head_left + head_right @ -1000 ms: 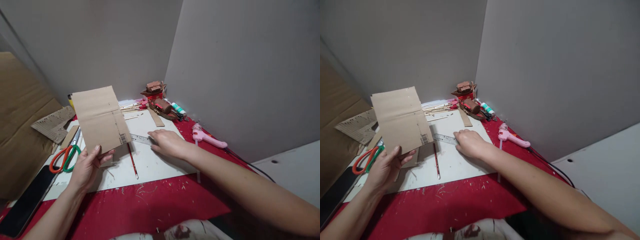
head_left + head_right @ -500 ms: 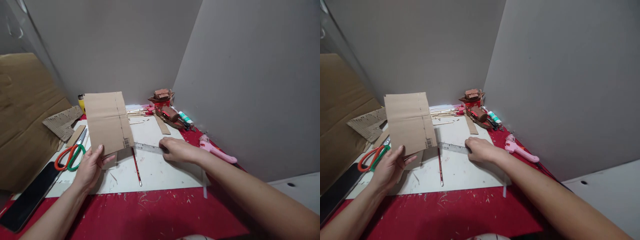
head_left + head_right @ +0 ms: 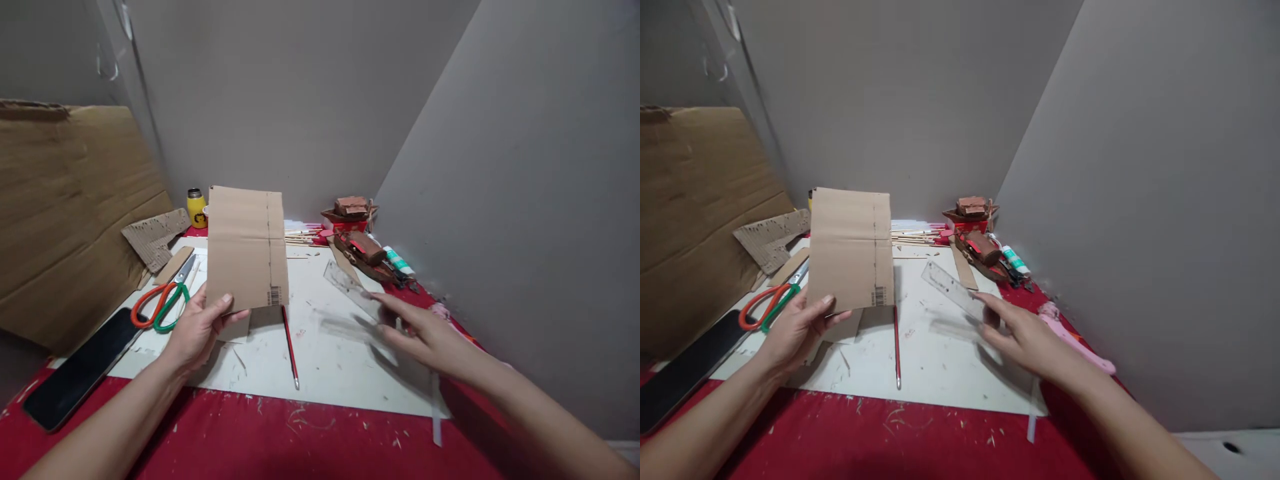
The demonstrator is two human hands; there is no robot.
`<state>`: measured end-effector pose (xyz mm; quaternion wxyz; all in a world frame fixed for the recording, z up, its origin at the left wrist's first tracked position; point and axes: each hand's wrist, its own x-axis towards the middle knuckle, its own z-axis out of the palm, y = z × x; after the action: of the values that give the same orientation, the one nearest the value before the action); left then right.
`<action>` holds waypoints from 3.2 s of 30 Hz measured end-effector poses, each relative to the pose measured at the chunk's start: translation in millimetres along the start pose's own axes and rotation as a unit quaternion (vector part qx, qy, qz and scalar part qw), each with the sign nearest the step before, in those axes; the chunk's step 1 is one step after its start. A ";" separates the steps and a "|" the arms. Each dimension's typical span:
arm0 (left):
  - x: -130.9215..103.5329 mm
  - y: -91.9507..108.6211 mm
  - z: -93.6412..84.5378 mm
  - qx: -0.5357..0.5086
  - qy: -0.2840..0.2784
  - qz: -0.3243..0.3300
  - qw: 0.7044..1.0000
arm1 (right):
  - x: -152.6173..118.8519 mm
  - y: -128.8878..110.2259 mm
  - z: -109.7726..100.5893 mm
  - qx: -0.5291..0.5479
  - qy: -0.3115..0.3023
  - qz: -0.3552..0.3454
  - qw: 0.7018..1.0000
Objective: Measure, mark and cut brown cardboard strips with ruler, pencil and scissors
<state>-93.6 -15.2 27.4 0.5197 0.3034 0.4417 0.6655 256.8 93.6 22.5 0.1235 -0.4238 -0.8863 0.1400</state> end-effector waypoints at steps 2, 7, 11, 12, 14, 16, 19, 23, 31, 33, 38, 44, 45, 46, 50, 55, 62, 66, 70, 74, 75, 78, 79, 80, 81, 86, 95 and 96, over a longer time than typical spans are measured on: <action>-0.4 -1.3 -0.3 0.003 -0.010 -0.012 1.000 | -6.5 -7.5 -1.0 -0.005 0.057 -0.051 0.997; -1.8 -4.1 -3.3 0.013 -0.052 -0.048 0.997 | -1.2 -55.6 8.6 -0.091 0.087 -0.197 0.972; -3.7 -6.3 -3.4 0.012 -0.085 -0.073 0.994 | 11.4 -75.2 17.0 -0.163 0.094 -0.259 0.947; -4.2 -6.9 -3.0 0.011 -0.092 -0.078 0.993 | 13.7 -76.1 18.3 -0.175 0.091 -0.262 0.945; -5.0 -8.0 -2.5 0.008 -0.103 -0.086 0.991 | 17.3 -75.9 19.8 -0.193 0.082 -0.265 0.941; -5.8 -8.7 -2.3 0.004 -0.111 -0.091 0.990 | 19.7 -75.5 20.9 -0.206 0.074 -0.265 0.939; -6.8 -9.1 -2.3 -0.002 -0.117 -0.097 0.988 | 22.0 -77.7 22.6 -0.221 0.073 -0.258 0.938; -7.8 -9.4 -1.3 -0.006 -0.126 -0.104 0.987 | 23.8 -84.2 23.5 -0.235 0.085 -0.255 0.934; -7.9 -12.9 -2.4 -0.021 -0.150 -0.104 0.983 | 26.1 -87.4 25.9 -0.221 0.097 -0.278 0.930; -8.3 -12.7 -2.2 -0.022 -0.153 -0.101 0.983 | 25.9 -87.2 26.4 -0.226 0.104 -0.278 0.928; -10.2 -10.9 0.8 -0.028 -0.151 -0.097 0.983 | 25.0 -88.0 26.1 -0.238 0.102 -0.273 0.927; -8.4 -13.0 4.7 -0.039 -0.119 -0.100 0.987 | 24.9 -92.1 24.0 -0.249 0.096 -0.265 0.927; -8.1 -12.8 5.3 -0.039 -0.113 -0.098 0.988 | 24.9 -93.0 23.2 -0.244 0.098 -0.263 0.928; -8.0 -12.2 6.0 -0.039 -0.107 -0.094 0.989 | 24.7 -93.7 22.3 -0.235 0.104 -0.260 0.931; -8.6 -6.6 8.7 -0.043 -0.066 -0.076 0.994 | 19.0 -93.5 17.2 -0.152 0.187 -0.251 0.937; -8.8 -2.8 10.8 -0.060 -0.029 -0.077 0.995 | -3.5 -94.9 9.3 0.015 0.339 -0.247 0.908; -11.5 -2.6 10.9 -0.051 -0.004 -0.078 0.996 | -25.1 -111.3 22.9 0.305 0.193 -0.076 0.930; -13.1 -1.8 12.1 -0.048 -0.022 -0.082 0.995 | -15.8 -114.7 44.9 0.521 0.019 0.093 0.848; -14.4 -3.1 14.5 -0.039 -0.025 -0.090 0.995 | -5.8 -115.3 57.0 0.656 0.000 0.150 0.739; -17.9 -4.4 16.3 -0.031 -0.031 -0.098 0.994 | -2.3 -117.9 59.0 0.707 0.034 0.134 0.693; -18.9 -4.6 16.8 -0.030 -0.037 -0.102 0.994 | -2.1 -118.5 59.2 0.709 0.042 0.130 0.691; -21.0 -5.1 18.7 -0.026 -0.054 -0.110 0.992 | -1.9 -119.5 60.2 0.701 0.056 0.116 0.701; -21.3 -5.3 19.2 -0.024 -0.059 -0.112 0.992 | -2.1 -119.6 60.5 0.697 0.060 0.113 0.705; -21.4 -5.5 19.7 -0.022 -0.063 -0.113 0.991 | -2.3 -119.6 60.8 0.693 0.063 0.111 0.709; -21.4 -5.8 19.9 -0.021 -0.066 -0.114 0.991 | -2.5 -119.5 61.0 0.690 0.065 0.110 0.713; -22.0 -6.9 18.9 -0.031 -0.075 -0.118 0.990 | -3.4 -118.6 62.0 0.691 0.064 0.109 0.712; -26.8 -4.8 22.2 -0.050 -0.087 -0.103 0.990 | -7.2 -115.3 62.1 0.659 0.063 0.099 0.743; -27.1 -4.5 22.6 -0.049 -0.088 -0.104 0.989 | -7.4 -115.1 61.9 0.654 0.061 0.100 0.747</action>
<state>-64.8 -34.7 34.4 0.6373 0.2874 0.3900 0.5993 157.9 9.7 4.8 0.4099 -0.3336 -0.5207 0.6706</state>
